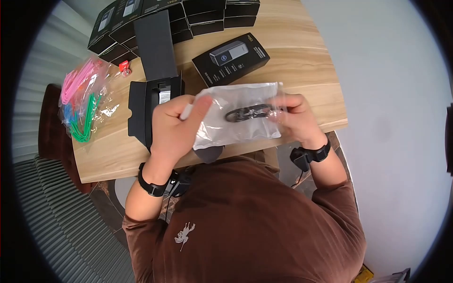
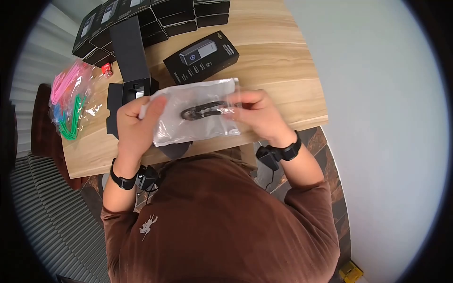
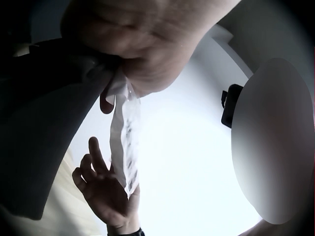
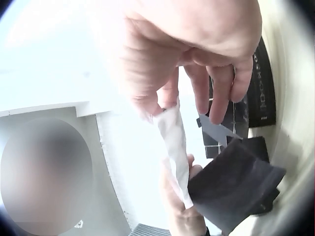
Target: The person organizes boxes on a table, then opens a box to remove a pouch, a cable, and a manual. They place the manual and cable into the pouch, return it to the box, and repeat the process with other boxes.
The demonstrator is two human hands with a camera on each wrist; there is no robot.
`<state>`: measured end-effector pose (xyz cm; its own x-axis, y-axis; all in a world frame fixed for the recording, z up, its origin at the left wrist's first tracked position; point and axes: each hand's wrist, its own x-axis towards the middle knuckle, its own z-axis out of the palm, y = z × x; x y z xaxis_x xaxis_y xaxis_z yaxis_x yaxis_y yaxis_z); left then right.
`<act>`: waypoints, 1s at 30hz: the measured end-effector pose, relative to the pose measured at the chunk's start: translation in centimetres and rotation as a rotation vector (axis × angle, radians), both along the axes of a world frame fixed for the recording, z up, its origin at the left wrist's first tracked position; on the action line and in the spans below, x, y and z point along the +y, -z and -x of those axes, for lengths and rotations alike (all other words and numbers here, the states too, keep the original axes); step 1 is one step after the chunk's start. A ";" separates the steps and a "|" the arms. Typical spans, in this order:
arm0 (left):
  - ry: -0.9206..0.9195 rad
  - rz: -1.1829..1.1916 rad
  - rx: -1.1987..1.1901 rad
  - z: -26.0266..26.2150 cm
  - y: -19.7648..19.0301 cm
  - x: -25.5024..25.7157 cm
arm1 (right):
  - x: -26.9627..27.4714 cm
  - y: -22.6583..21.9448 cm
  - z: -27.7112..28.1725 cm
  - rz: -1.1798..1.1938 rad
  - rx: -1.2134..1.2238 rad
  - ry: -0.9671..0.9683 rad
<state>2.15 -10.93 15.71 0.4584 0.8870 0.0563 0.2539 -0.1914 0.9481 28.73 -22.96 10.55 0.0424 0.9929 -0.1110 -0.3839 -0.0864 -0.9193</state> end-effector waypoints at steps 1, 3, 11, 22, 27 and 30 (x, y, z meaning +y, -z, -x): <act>-0.069 0.061 -0.063 0.0 0.1 0.1 | 0.0 1.4 -0.9 -0.186 -0.035 0.084; -0.134 0.071 -0.152 0.4 1.0 0.8 | -0.5 1.5 -2.7 -0.184 0.208 0.220; -0.237 -0.030 -0.457 -2.2 1.2 0.4 | -1.9 0.0 2.6 -0.125 0.551 -0.046; -0.161 0.102 -0.773 -5.7 -1.6 -0.8 | -1.7 2.3 3.7 0.234 0.298 -0.219; 0.003 0.555 -0.755 -6.8 -0.4 -0.5 | -1.1 0.3 3.8 0.169 0.349 0.156; 0.032 0.633 -0.673 -7.4 0.3 -1.0 | -1.4 0.9 2.4 0.052 0.160 0.301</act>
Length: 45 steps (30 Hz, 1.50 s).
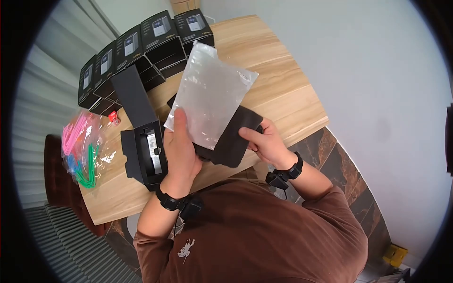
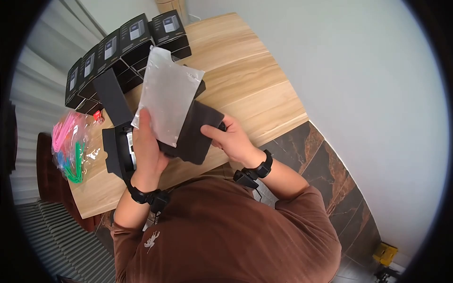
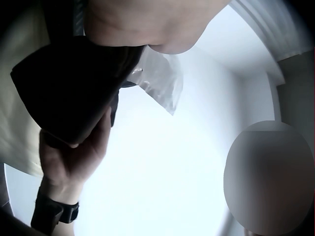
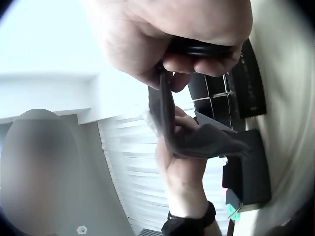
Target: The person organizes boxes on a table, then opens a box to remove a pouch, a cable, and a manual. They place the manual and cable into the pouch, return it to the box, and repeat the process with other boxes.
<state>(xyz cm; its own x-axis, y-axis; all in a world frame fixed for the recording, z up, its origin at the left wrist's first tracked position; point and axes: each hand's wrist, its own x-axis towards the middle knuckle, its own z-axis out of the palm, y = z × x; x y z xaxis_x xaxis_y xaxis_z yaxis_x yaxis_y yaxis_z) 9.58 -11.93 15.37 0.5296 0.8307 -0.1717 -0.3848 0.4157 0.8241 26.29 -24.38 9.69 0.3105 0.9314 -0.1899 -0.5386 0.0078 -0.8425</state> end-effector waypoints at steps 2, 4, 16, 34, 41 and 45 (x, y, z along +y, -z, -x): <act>-0.049 0.011 0.060 -0.7 1.0 -0.3 | -0.5 -0.5 -1.3 -0.033 -0.074 0.111; -0.023 0.032 0.109 -1.0 1.7 -0.5 | -0.8 -1.8 -3.3 -0.015 -0.273 0.250; 0.142 0.152 0.218 -1.2 3.0 -1.6 | 5.5 3.9 -20.8 0.410 -0.596 0.166; 0.494 0.108 0.159 -1.2 5.6 -1.4 | 3.6 -3.1 -11.8 0.286 -0.414 0.195; 0.544 -0.282 0.354 5.5 2.5 -1.9 | 4.5 5.2 -20.8 0.541 -0.963 0.022; 0.277 -0.451 0.426 11.1 2.3 -1.8 | 2.8 3.6 -20.3 0.567 -1.290 0.297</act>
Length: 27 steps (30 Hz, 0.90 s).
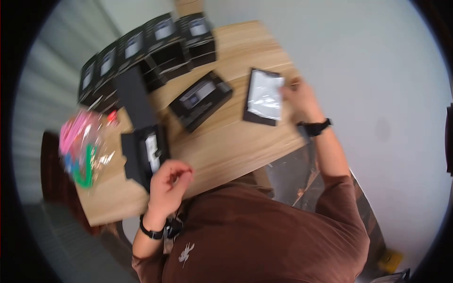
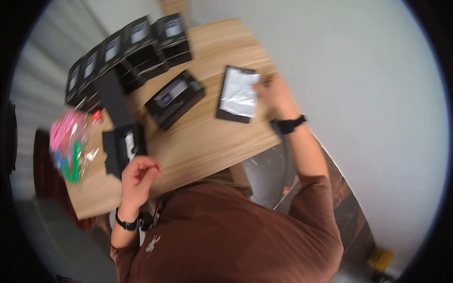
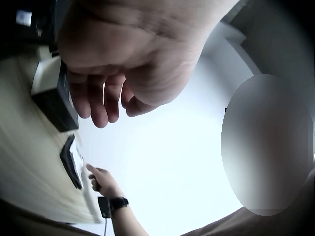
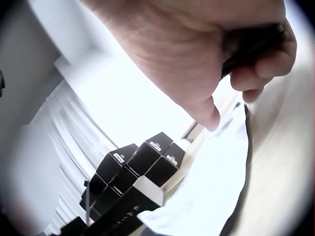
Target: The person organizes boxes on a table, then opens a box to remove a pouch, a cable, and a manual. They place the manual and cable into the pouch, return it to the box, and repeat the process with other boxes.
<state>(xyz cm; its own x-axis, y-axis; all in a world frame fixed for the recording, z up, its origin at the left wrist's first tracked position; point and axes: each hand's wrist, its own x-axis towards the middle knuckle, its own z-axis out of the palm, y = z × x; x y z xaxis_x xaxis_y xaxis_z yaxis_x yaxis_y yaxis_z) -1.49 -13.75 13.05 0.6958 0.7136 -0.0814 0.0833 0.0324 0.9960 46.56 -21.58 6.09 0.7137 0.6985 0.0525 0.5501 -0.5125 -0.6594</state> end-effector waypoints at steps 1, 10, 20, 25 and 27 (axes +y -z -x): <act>-0.109 -0.088 -0.027 1.2 -0.3 0.1 | 0.3 -2.0 1.2 0.003 -0.021 0.056; -0.330 -0.883 0.592 5.5 0.3 5.9 | 6.4 -0.3 5.6 0.142 -0.381 -0.298; -0.069 -0.910 1.009 3.7 3.1 7.2 | 6.9 -1.3 7.6 0.152 -0.598 -0.327; 0.054 -0.799 1.092 3.2 4.3 8.0 | 5.9 -3.2 8.7 0.088 -0.408 -0.355; 0.119 -0.797 1.098 3.3 4.5 8.5 | 5.7 -3.7 8.8 0.040 -0.383 -0.380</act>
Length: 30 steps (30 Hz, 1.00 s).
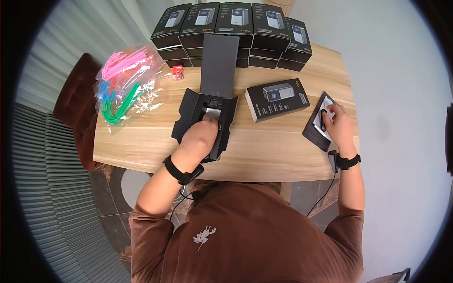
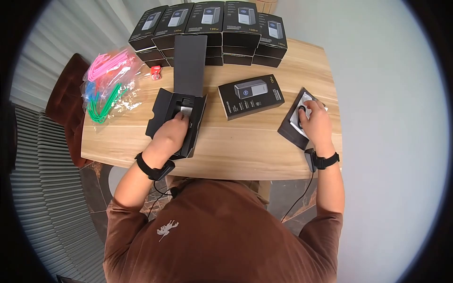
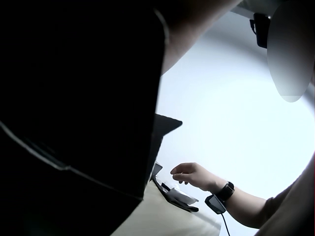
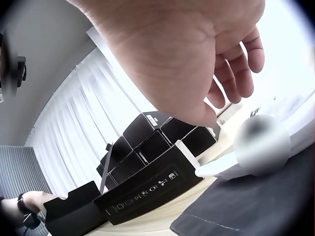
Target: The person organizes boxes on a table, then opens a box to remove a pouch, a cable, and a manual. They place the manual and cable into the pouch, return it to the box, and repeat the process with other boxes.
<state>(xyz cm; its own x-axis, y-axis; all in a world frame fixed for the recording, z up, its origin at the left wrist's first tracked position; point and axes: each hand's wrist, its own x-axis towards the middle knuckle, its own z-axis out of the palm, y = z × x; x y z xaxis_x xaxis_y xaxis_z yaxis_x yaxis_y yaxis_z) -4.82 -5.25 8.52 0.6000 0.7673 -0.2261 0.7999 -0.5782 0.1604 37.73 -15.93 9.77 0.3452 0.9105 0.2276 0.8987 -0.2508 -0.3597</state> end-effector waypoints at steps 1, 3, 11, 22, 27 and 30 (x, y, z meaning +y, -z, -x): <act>0.022 0.020 0.015 0.1 0.1 0.1 | -0.2 0.3 -0.2 -0.036 -0.006 -0.027; -0.002 0.009 -0.004 0.0 -0.1 0.1 | -0.6 0.3 -0.3 -0.103 -0.008 -0.062; -0.034 0.026 -0.027 -0.3 -0.1 0.3 | -1.3 -1.9 0.7 -0.239 0.101 -0.122; -0.184 0.031 -0.025 -1.5 -2.4 -0.2 | -1.8 -3.8 2.1 -0.284 0.143 -0.199; -0.220 -0.109 -0.250 0.2 -4.6 -1.1 | -2.1 -4.5 3.3 -0.267 0.292 -0.218; -0.235 -0.162 -0.469 1.4 -5.8 -0.9 | -2.3 -4.8 4.9 -0.212 0.443 -0.281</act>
<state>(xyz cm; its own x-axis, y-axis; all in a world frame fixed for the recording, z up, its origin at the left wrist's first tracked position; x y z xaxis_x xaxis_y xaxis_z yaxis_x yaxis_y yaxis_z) -6.19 -6.17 14.35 0.4161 0.8957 0.1566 0.7746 -0.4394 0.4550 32.81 -18.24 14.52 0.2003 0.9315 0.3036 0.6722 0.0948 -0.7343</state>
